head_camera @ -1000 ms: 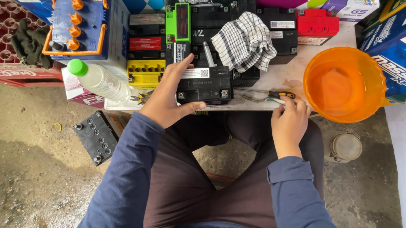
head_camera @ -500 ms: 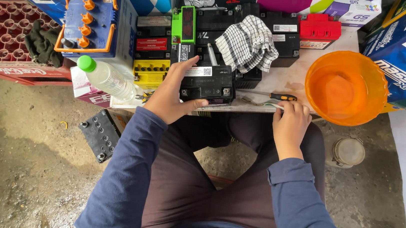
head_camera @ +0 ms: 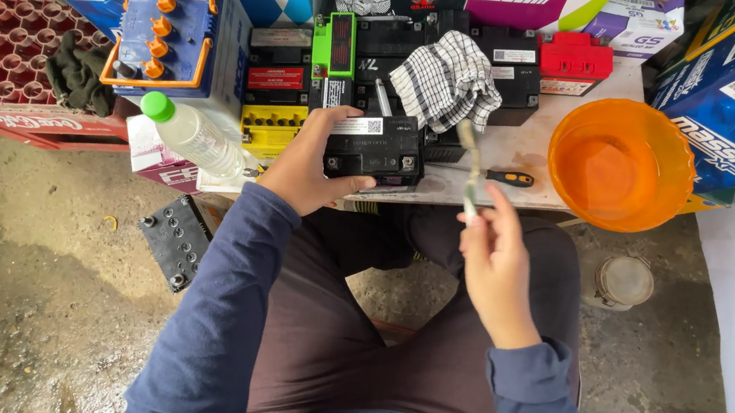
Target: Repairing or maintaining a small lead-acid battery using a screwdriver
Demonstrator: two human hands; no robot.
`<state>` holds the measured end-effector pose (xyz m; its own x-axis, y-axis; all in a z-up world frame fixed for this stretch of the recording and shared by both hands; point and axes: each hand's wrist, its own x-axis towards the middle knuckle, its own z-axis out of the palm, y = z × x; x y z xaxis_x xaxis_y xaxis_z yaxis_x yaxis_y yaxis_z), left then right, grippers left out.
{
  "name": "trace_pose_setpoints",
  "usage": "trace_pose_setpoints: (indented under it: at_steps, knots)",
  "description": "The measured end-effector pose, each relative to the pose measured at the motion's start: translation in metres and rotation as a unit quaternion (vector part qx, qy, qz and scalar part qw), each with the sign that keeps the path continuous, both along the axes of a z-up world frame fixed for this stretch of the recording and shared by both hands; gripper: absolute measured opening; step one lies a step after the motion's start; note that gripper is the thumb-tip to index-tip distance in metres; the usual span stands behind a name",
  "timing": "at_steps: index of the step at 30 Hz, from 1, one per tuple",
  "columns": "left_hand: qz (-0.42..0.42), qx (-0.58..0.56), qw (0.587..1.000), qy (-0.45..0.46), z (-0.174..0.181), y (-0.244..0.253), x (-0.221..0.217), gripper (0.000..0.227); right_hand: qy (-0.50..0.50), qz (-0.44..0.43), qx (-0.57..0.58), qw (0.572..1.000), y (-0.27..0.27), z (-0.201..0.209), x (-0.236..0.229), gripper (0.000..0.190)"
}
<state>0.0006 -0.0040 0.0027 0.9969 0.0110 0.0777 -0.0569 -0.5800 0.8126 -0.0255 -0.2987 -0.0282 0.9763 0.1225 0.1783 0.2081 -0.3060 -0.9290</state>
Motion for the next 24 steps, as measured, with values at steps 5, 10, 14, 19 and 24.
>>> trace_pose_setpoints:
  at_steps: [5, 10, 14, 19, 24]
  knots:
    - [-0.009, -0.039, 0.999, -0.036, 0.011, -0.007, -0.005, 0.082, 0.021, 0.026, 0.001, 0.999, 0.037, 0.0, -0.032, 0.039]
    - [-0.012, -0.065, 0.997, -0.051, 0.007, -0.003, -0.004, 0.082, -0.032, 0.013, -0.038, 0.999, 0.041, -0.014, -0.044, 0.039]
    - [-0.014, -0.055, 0.997, -0.051, 0.008, -0.004, -0.003, 0.082, -0.086, 0.012, -0.052, 0.995, 0.049, -0.021, -0.036, 0.038]
    - [-0.013, -0.045, 0.997, -0.059, 0.007, -0.003, -0.002, 0.081, -0.127, 0.009, -0.085, 0.988, 0.037, -0.036, -0.051, 0.04]
    - [-0.019, -0.113, 0.993, -0.031, 0.021, -0.004, -0.008, 0.116, -0.188, -0.009, -0.129, 0.974, 0.029, -0.016, -0.049, 0.037]
